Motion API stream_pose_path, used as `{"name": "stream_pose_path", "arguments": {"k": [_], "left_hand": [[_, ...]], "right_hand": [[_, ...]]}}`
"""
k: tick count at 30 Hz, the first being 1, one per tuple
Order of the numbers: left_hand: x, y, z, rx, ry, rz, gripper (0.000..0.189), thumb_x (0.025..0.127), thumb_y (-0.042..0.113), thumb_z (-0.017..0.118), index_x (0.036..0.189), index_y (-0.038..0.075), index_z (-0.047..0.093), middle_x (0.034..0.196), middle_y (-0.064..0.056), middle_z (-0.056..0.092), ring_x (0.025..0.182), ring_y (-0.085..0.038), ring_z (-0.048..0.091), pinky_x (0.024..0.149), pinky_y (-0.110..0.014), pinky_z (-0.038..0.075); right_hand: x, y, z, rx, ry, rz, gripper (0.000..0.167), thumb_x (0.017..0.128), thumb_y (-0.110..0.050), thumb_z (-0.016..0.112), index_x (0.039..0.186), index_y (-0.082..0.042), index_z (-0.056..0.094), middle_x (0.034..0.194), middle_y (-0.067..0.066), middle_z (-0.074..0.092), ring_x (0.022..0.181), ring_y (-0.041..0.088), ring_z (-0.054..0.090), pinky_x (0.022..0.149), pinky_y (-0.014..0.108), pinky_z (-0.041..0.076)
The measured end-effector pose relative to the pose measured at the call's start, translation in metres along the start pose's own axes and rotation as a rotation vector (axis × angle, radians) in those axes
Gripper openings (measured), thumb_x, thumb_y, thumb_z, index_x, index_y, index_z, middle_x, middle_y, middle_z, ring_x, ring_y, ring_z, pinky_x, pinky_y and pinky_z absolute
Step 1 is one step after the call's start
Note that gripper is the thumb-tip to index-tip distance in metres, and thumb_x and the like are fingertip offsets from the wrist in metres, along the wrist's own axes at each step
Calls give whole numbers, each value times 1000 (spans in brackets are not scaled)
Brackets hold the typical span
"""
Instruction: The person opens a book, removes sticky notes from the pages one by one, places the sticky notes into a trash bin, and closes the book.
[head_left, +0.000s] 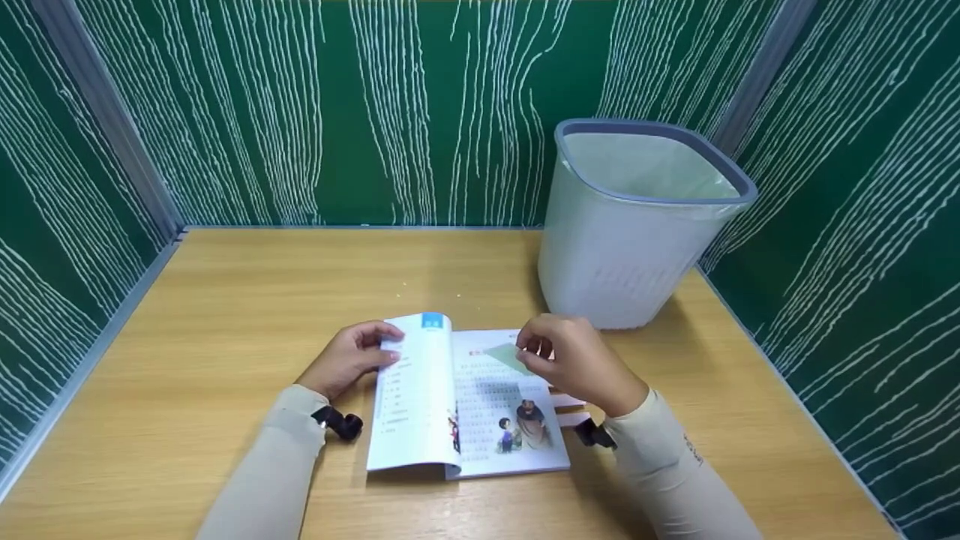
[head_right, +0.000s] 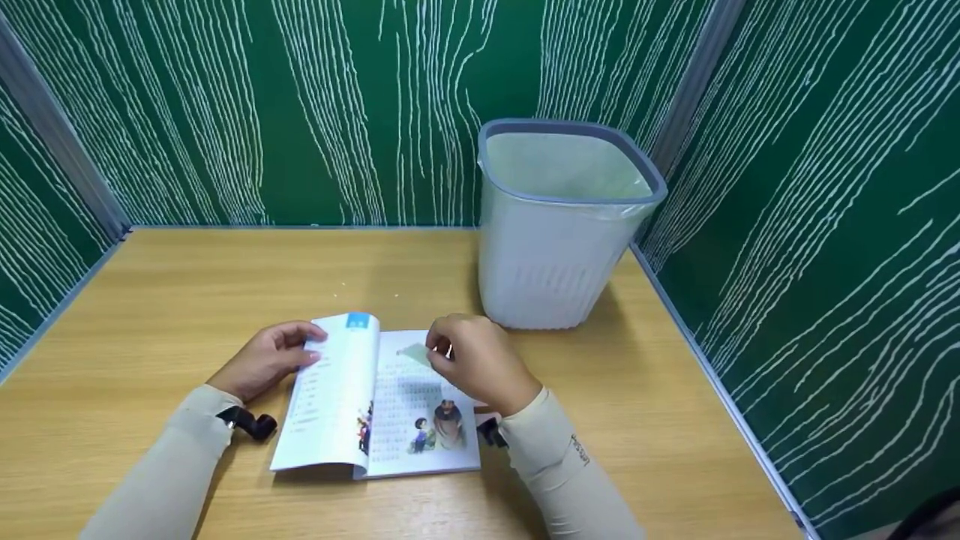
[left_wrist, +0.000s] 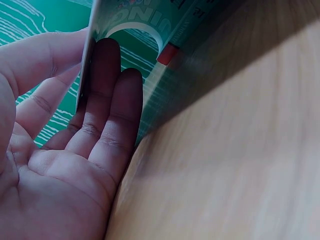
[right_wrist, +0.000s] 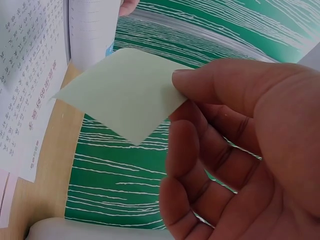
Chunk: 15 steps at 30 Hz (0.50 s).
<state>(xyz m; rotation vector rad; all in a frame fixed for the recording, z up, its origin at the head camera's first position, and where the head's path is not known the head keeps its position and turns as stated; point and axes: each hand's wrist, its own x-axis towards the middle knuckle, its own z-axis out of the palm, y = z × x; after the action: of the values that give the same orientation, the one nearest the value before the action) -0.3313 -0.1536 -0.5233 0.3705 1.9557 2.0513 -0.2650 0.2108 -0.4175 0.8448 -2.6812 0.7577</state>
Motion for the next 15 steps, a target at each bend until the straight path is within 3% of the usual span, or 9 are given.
{"name": "stream_pose_path", "arguments": {"k": [15], "left_hand": [[-1, 0, 1, 10, 10, -14, 39, 90, 6, 78, 128, 4, 66, 132, -13, 61, 113, -26, 63, 92, -34, 60]], "right_hand": [[0, 1, -2, 55, 3, 41, 8, 93, -16, 77, 93, -23, 72, 83, -15, 68, 73, 5, 63, 67, 25, 58]]}}
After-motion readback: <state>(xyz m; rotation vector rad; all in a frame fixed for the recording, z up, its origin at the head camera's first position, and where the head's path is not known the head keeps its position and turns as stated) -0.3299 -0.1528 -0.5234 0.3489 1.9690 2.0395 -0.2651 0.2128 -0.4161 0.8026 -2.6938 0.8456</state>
